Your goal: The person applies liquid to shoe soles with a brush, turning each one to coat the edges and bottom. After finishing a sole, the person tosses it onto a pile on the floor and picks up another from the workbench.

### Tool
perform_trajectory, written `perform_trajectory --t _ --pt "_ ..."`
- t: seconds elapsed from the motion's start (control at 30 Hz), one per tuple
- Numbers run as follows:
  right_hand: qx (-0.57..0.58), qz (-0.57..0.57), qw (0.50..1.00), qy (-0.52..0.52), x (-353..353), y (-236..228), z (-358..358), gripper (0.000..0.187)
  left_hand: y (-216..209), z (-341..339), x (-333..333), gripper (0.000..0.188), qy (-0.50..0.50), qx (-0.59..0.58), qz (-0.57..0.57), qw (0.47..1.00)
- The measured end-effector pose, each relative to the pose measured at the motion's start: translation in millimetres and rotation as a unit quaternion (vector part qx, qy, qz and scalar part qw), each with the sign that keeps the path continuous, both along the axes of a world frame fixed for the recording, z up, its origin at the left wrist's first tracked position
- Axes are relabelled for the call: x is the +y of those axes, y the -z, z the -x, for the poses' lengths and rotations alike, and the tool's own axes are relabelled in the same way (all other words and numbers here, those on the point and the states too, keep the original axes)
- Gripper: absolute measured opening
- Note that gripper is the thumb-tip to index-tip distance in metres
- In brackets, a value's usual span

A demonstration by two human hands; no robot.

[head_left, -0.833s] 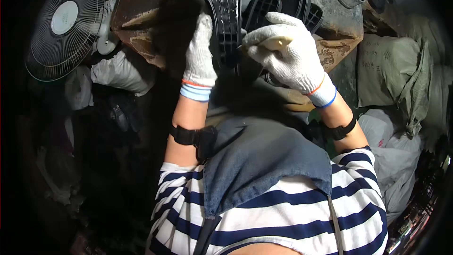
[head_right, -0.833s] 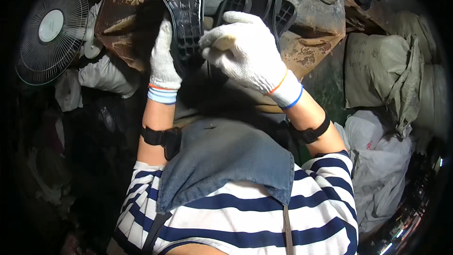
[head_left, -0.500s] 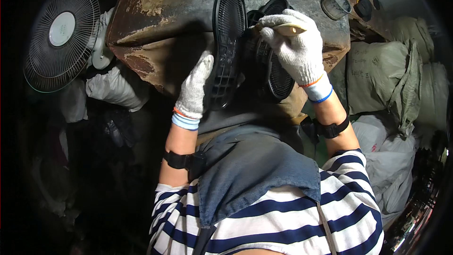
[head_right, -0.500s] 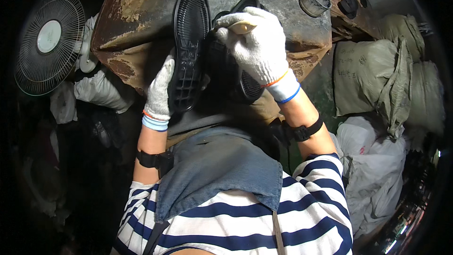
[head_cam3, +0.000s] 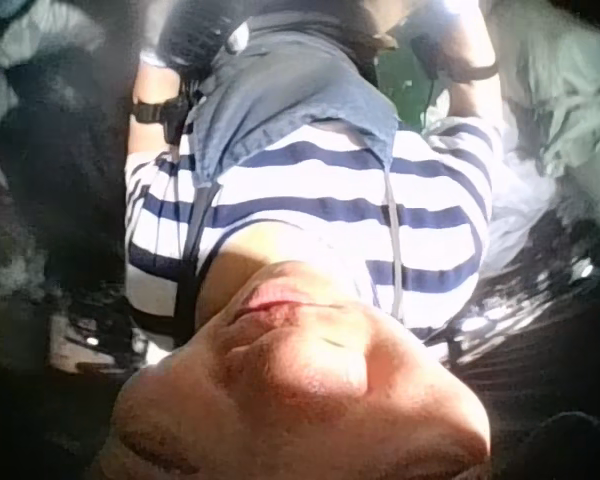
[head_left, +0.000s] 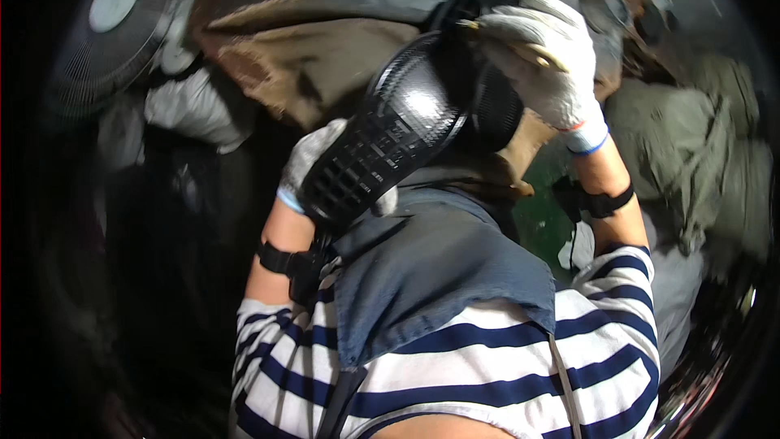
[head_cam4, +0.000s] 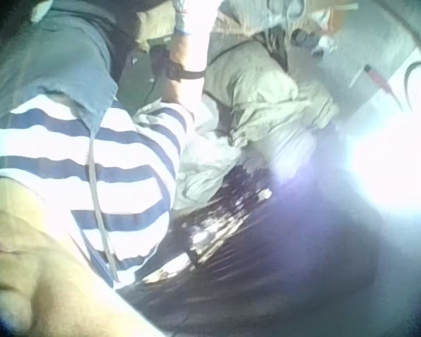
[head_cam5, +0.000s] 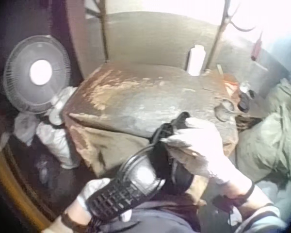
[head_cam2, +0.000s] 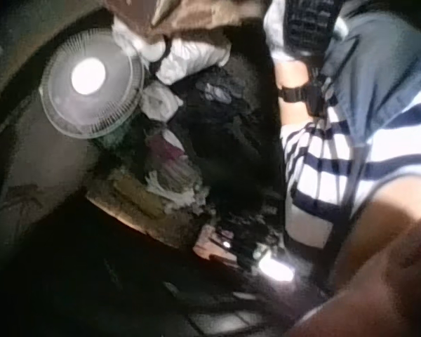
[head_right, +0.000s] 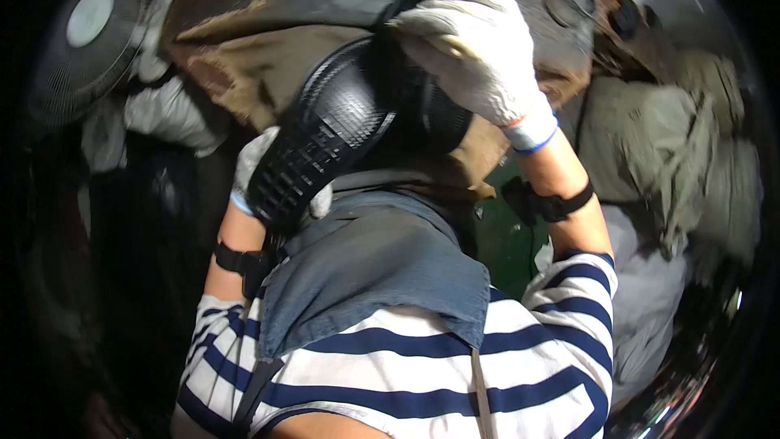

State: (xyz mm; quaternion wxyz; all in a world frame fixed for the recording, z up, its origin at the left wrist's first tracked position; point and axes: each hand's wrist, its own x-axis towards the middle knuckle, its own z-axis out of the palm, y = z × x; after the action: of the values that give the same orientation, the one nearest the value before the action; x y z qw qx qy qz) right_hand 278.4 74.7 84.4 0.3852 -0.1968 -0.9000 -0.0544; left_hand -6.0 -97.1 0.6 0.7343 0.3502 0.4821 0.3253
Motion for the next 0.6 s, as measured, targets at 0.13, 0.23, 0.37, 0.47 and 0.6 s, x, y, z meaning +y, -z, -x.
perform_trajectory --t 0.13,0.23,0.37,0.47,0.6 --pt "-0.004 0.013 1.000 -0.003 -4.7 -2.4 30.5 0.029 28.5 14.4 -23.1 0.065 -0.172 -0.501 0.167 0.831" --pt "0.059 0.065 0.996 0.007 -8.1 3.4 45.2 0.030 41.3 39.3 -59.1 0.066 -0.258 -0.497 0.114 0.821" --pt "0.191 0.273 0.939 -0.083 -4.6 6.5 46.8 0.031 73.9 90.9 -144.9 0.071 -0.376 -0.464 -0.130 0.791" --pt "0.162 0.152 0.974 -0.043 32.5 4.2 23.6 0.028 65.4 128.6 -246.6 0.076 -0.404 -0.584 -0.232 0.665" --pt "0.120 0.051 0.989 -0.066 60.2 4.0 27.1 0.027 25.3 150.3 -424.1 0.109 -0.786 -0.307 -0.447 0.296"
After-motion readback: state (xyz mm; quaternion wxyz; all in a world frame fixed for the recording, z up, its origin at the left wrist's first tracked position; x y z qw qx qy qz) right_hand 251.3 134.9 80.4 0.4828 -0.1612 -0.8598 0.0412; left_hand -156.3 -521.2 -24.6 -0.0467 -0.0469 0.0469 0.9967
